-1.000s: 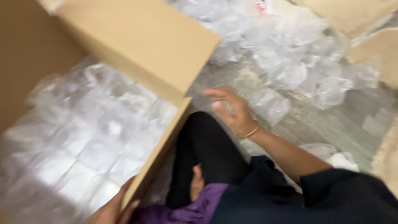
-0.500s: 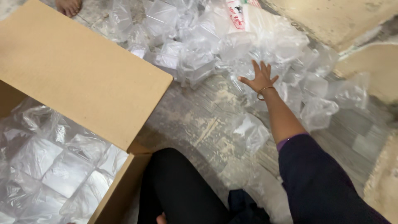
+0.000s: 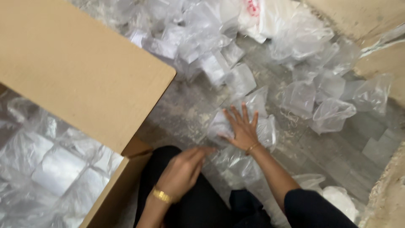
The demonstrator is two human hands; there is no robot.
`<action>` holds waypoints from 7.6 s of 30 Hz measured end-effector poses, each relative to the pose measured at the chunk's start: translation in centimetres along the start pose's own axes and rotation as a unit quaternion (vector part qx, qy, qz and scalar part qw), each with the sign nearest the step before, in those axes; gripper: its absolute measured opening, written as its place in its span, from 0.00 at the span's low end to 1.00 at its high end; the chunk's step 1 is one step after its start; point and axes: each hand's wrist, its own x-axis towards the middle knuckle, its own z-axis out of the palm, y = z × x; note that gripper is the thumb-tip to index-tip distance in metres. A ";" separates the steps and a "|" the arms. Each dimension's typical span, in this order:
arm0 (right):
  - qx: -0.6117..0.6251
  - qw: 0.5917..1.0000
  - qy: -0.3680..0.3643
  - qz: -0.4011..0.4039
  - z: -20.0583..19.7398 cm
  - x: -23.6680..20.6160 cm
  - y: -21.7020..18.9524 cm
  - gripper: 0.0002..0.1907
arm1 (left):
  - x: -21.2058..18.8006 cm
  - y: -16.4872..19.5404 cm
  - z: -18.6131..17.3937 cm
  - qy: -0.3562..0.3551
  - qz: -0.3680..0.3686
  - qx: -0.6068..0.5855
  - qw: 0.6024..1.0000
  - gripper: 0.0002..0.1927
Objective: The person sits on the floor and packs white foam blocks into a large cardboard box, placing each plastic-wrapped block into a grid inside the box. They occasionally pick up wrapped blocks from the floor, press the layer flat, and cover the packed blocks with a plastic sheet.
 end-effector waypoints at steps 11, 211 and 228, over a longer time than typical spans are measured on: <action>0.095 0.977 -0.189 -0.002 -8.2 -0.9 -9.8 0.62 | -1.3 -1.2 -1.1 0.126 -0.090 -0.032 0.987 0.17; 0.307 0.867 0.192 -0.342 -21.5 7.8 -32.1 0.62 | -8.3 -2.4 -20.7 0.421 -0.113 0.047 0.899 0.48; 0.137 0.902 0.076 -0.403 -20.7 6.6 -34.1 0.36 | -1.9 -26.2 -29.8 0.351 -0.548 0.104 0.752 0.33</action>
